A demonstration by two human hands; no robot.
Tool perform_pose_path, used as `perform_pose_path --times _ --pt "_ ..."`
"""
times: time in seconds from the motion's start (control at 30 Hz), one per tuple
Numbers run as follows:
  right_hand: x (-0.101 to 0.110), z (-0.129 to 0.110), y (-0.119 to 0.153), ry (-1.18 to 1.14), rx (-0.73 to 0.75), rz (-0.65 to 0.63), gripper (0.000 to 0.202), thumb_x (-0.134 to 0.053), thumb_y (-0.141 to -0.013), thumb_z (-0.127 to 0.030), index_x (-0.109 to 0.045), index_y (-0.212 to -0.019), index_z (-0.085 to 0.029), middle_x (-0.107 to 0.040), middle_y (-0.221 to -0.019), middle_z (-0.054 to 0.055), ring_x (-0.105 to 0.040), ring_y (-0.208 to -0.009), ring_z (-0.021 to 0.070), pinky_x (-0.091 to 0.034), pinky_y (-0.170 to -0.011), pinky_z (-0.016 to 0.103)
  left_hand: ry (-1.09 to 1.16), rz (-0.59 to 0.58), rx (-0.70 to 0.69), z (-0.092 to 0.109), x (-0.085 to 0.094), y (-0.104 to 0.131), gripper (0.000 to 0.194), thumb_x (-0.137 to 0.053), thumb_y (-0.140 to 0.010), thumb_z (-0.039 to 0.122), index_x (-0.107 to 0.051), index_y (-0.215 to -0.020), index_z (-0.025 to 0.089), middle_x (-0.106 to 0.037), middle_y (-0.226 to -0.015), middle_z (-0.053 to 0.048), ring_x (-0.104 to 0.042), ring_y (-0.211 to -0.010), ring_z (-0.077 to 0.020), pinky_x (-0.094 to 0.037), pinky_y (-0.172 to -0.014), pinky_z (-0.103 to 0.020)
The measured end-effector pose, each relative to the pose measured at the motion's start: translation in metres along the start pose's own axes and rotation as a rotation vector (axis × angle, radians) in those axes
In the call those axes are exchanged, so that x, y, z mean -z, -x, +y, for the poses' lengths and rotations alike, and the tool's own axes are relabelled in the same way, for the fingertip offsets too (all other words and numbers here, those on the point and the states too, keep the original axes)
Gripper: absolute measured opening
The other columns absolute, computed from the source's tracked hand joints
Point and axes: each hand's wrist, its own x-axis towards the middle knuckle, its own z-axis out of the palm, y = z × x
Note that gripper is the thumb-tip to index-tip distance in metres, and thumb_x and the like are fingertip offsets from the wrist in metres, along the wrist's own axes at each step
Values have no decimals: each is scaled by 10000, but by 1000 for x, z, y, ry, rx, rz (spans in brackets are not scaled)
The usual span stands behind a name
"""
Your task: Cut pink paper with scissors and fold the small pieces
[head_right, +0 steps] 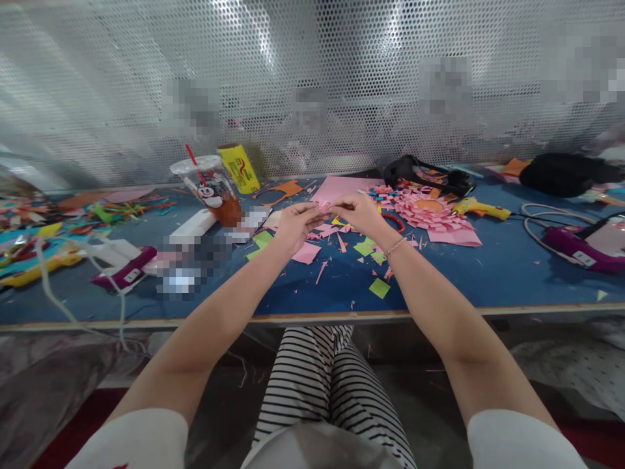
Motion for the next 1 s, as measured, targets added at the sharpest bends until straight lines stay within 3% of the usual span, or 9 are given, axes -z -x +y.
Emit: perform_pose_path --times 0.2,0.57,0.83,1.0 --pt "-1 -1 0 23 -2 -6 227 -562 -765 -370 -640 -736 -159 -643 -690 32 -586 -626 133 -473 -608 271 -6 -15 -9 -2 0 0 232 -737 -579 238 -642 -756 122 -679 -665 -38 -661 -653 -149 -513 -748 -312" --pt "-14 -5 -1 289 33 230 156 -480 -809 -271 -539 -700 -175 -591 -673 24 -535 -617 134 -400 -600 267 15 -57 -50 -5 -1 -1 265 -748 -563 227 -643 -788 137 -691 -731 -30 -661 -699 -133 -506 -791 -308" --pt "-19 -12 1 295 6 277 190 -491 -800 -296 -518 -654 -177 -589 -643 28 -538 -606 137 -408 -607 281 -148 -12 -162 -6 -1 1 219 -703 -617 244 -641 -799 138 -680 -701 -22 -652 -665 -139 -534 -728 -310" --pt "-20 -13 2 149 -13 273 144 -526 -767 -298 -575 -725 -170 -631 -719 43 -584 -654 150 -460 -629 294 -173 4 -193 -8 0 -1 170 -661 -648 229 -645 -791 138 -679 -695 -18 -651 -644 -135 -544 -724 -315"
